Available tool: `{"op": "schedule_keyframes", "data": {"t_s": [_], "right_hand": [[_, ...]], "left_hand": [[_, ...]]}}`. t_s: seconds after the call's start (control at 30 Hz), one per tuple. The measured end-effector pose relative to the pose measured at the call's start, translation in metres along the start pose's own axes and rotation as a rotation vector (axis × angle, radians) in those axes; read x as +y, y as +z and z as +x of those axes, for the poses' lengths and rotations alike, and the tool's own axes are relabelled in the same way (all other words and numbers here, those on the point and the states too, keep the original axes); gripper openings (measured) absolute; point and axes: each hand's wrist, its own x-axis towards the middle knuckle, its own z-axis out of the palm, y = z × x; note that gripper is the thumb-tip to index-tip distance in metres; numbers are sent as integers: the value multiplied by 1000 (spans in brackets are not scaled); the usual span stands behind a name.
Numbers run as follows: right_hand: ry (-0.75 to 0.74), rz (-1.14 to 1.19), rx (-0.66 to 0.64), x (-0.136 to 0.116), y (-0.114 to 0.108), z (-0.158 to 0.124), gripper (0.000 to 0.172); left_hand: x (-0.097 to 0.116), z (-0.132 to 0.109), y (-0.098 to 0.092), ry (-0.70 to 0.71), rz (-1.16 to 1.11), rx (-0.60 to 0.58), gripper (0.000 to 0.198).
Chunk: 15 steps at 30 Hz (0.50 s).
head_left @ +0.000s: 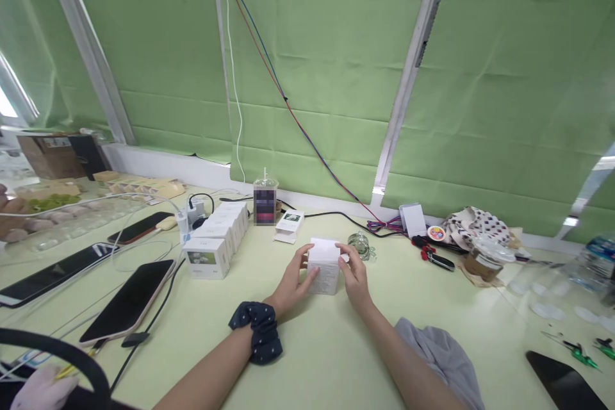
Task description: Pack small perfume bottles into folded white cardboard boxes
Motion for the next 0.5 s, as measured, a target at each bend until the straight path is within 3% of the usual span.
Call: {"op": "schedule_keyframes", "data": {"t_s": [0.07, 0.27, 0.5], "right_hand": [[-24, -2, -22, -2, 0, 1, 17], [-45, -36, -9, -7, 0, 1, 27], [-71, -47, -42, -2, -1, 5, 27]], "left_hand": [[0, 0, 0, -2, -1, 3, 46], [3, 1, 0, 25, 24, -8, 45], [11, 1, 0, 12, 95, 15, 48]]}}
